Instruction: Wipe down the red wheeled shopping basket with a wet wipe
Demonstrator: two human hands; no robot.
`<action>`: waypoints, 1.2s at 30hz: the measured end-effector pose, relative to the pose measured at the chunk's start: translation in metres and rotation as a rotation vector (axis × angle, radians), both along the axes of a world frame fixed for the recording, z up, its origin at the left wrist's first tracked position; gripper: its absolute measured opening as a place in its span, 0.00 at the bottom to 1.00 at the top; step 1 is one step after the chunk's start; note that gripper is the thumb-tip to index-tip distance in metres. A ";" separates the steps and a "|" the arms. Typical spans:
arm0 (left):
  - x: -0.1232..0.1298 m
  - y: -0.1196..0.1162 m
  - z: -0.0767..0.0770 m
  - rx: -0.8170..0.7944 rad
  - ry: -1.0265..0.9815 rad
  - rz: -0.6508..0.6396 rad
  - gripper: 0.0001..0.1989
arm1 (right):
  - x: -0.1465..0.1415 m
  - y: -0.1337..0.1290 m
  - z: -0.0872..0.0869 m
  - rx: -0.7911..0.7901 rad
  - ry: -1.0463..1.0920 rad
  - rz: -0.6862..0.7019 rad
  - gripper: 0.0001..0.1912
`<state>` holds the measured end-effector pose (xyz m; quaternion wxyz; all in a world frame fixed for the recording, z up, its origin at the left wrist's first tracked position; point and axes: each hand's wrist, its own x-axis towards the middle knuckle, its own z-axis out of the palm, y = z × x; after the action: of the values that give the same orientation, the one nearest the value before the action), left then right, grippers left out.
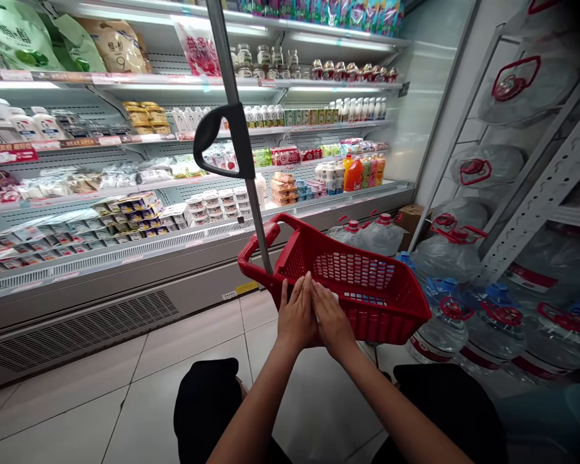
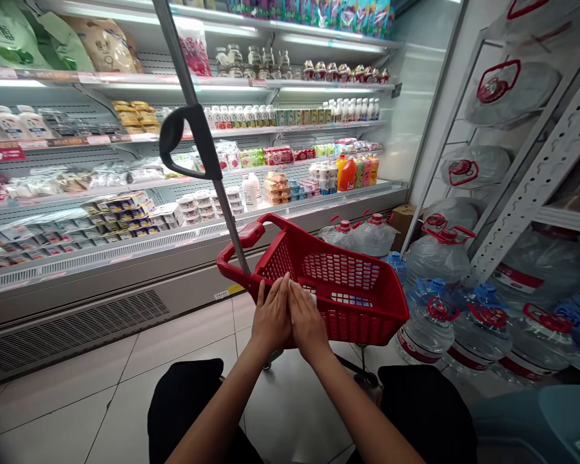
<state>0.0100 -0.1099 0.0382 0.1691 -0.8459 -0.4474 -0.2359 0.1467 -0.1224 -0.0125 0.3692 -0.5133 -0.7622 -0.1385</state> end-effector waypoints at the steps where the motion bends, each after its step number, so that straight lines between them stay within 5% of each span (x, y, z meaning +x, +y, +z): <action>1: -0.002 0.001 -0.001 0.007 0.018 0.005 0.46 | -0.008 0.004 0.002 0.014 -0.004 0.012 0.39; 4: -0.012 0.006 0.001 0.011 0.062 0.012 0.46 | -0.001 0.001 0.000 0.048 -0.048 0.012 0.40; 9: -0.026 0.015 0.002 0.009 0.074 0.044 0.45 | 0.071 -0.034 -0.018 0.017 -0.119 -0.069 0.43; 12: -0.016 0.014 -0.008 0.000 0.026 0.107 0.43 | 0.090 -0.045 -0.026 -0.011 -0.116 -0.130 0.45; 17: 0.014 0.000 -0.030 -0.005 0.035 0.050 0.41 | 0.044 -0.016 -0.022 -0.006 -0.095 -0.122 0.42; 21: 0.007 0.002 -0.031 0.000 0.049 0.042 0.43 | 0.015 0.002 -0.014 0.023 -0.102 -0.097 0.41; 26: -0.018 0.021 -0.021 -0.049 0.039 0.054 0.46 | 0.052 -0.023 -0.022 0.007 -0.135 -0.097 0.43; 30: -0.013 0.027 -0.024 -0.116 -0.050 0.154 0.42 | 0.077 -0.052 -0.036 -0.023 -0.141 -0.138 0.44; 36: 0.024 0.000 -0.047 -0.113 -0.146 0.160 0.36 | 0.041 -0.064 -0.031 -0.020 -0.145 -0.156 0.45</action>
<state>0.0345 -0.1100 -0.0086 0.1061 -0.7964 -0.5371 -0.2571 0.1876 -0.1860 -0.0437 0.2961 -0.5636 -0.7459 -0.1958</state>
